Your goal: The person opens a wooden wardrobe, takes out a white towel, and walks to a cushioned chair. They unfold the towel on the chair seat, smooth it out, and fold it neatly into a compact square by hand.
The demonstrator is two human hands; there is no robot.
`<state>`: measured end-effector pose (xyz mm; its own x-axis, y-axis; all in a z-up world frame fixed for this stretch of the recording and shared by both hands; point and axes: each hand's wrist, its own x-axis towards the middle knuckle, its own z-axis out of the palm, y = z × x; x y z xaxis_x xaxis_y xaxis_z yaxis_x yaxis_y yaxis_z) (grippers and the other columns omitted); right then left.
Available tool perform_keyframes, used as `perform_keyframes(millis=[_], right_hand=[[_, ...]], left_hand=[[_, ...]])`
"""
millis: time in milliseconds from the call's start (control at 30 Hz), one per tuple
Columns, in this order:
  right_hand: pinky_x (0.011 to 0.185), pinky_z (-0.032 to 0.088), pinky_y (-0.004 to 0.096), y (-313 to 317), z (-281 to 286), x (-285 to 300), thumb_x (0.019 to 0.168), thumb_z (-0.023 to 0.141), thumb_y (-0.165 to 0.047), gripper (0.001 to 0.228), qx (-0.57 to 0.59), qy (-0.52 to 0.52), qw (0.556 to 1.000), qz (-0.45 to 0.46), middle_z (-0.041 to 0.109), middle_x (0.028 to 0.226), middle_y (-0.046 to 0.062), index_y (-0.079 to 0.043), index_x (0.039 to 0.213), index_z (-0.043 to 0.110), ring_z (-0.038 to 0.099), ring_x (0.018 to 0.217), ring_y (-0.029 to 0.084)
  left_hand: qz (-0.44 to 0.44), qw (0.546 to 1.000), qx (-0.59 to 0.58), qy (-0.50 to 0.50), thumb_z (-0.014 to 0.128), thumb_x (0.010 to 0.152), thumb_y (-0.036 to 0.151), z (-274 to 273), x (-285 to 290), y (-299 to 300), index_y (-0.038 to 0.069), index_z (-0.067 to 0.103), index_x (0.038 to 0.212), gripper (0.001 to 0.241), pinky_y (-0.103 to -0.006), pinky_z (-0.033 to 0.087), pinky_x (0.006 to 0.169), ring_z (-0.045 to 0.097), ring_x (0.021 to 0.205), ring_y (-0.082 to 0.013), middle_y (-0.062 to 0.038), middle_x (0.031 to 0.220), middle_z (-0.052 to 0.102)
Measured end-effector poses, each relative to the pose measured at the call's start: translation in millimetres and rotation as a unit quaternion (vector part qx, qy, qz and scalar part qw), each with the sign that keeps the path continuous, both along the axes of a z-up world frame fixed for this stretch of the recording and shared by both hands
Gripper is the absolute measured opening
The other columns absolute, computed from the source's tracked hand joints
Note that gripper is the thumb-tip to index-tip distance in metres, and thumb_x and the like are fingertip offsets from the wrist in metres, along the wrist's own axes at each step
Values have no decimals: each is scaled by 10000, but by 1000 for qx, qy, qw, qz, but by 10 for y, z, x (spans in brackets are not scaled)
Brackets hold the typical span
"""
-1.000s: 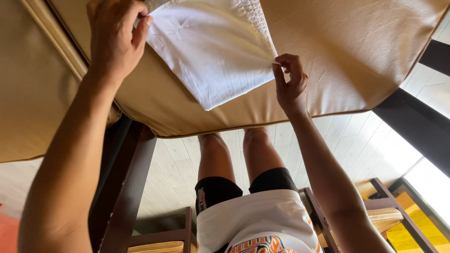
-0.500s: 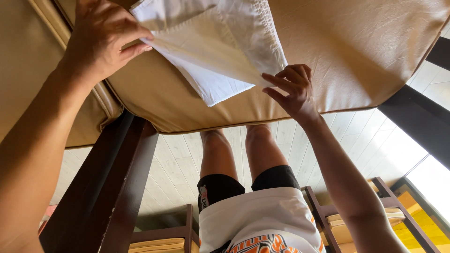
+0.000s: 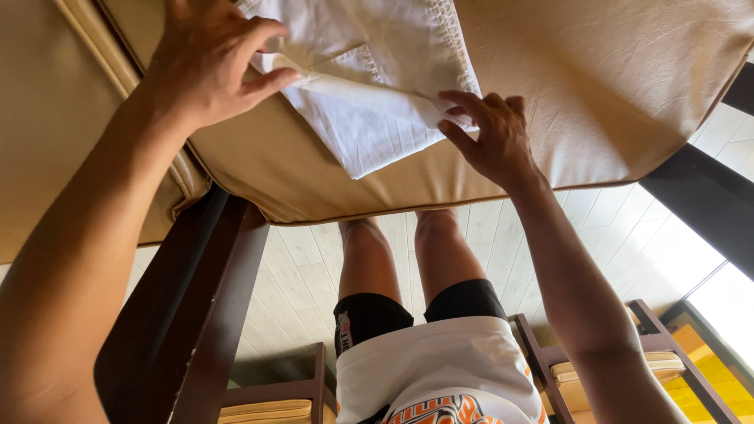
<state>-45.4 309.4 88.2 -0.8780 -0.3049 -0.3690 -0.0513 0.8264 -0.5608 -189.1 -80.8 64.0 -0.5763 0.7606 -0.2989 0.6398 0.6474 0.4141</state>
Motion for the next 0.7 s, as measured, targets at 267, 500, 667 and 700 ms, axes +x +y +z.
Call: perform_keyframes(millis=[267,500,667,700], right_hand=[[947,530,351,88,79,-128,994,720,49,202,-265,-41,953,-139,712,1081,116,-26,1177,683,656,971,212],[1035,555,330,139,-46,-83,963,678,109,315,-449,-79,863,-220,640,1303,41,-139,1157,657,608,1145,165],[847,534,346,-82,-58,-334,970,723,-44,469,-278,-66,943,-168,629,1365,157,-29,1398,531,653,1022,242],[819,562,352,-140,-86,-375,956,738,-30,492,-225,-44,959,-168,674,1289,148,-38,1397,522,681,1022,266]], left_hand=[[96,936,215,-263,855,894,83,436,-219,356,-63,585,1459,644,-412,525,913,707,858,-273,-213,1068,740],[213,772,402,-443,714,1082,3,349,-258,383,80,624,1224,185,-273,535,1004,602,1015,-138,-45,1139,652],[289,810,386,-333,667,1093,-66,39,-141,567,-11,612,1229,157,-274,556,884,621,946,-172,-104,1104,652],[281,858,357,-241,684,1085,-52,-73,-114,596,-46,602,1201,142,-316,552,803,622,908,-218,-140,1062,643]])
